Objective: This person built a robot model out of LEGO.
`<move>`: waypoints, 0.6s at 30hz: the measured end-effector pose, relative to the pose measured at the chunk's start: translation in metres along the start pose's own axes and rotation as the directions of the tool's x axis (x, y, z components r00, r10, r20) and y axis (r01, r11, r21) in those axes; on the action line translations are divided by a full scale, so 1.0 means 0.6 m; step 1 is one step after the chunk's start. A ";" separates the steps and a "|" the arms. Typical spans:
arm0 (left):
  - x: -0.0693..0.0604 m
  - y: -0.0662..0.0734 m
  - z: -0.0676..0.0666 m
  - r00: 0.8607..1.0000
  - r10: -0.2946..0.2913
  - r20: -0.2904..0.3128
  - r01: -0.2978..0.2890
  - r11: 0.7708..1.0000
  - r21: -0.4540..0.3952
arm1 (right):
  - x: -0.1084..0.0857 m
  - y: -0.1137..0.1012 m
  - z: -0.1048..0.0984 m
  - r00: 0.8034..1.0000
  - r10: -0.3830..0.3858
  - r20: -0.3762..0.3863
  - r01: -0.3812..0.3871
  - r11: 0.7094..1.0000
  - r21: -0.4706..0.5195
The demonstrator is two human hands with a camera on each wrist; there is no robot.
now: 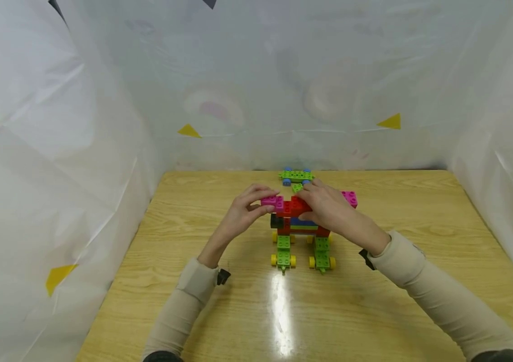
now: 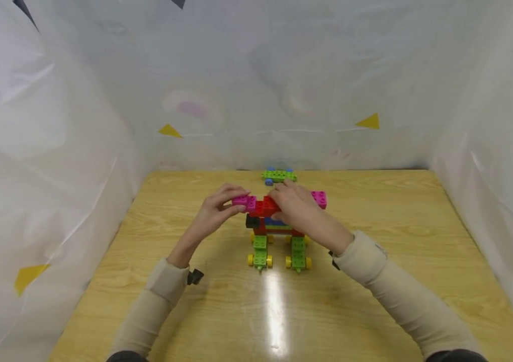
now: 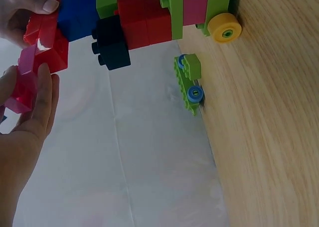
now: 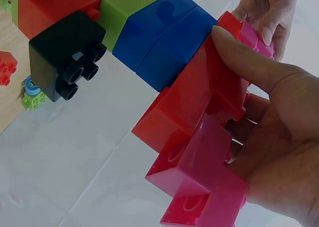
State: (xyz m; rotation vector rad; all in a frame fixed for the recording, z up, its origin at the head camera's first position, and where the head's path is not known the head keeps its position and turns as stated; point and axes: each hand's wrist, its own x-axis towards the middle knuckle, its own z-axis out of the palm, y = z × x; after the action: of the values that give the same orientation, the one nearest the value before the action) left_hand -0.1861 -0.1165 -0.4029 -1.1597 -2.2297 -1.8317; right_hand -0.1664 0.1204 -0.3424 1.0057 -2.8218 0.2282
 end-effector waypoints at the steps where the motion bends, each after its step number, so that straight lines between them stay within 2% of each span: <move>1: 0.000 0.000 0.000 1.000 -0.001 -0.002 0.001 1.000 -0.002 | 0.000 0.000 0.000 1.000 0.000 0.001 0.000 1.000 0.000; 8: -0.002 0.006 0.004 1.000 -0.019 -0.025 0.019 1.000 0.007 | 0.002 0.000 0.000 1.000 -0.009 -0.009 0.009 1.000 0.001; 15: -0.006 0.046 0.004 1.000 0.012 -0.016 -0.010 0.996 0.083 | 0.003 -0.003 0.004 1.000 -0.005 -0.005 0.005 1.000 0.002; 18: -0.006 0.052 0.005 0.999 0.040 -0.014 -0.038 0.992 0.117 | 0.003 -0.003 0.005 1.000 -0.001 -0.003 0.001 1.000 -0.003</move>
State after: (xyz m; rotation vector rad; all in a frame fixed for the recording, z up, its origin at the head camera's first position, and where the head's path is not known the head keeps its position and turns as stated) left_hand -0.1653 -0.1150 -0.3797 -1.1543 -2.2545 -1.6660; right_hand -0.1666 0.1172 -0.3449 1.0052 -2.8181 0.2256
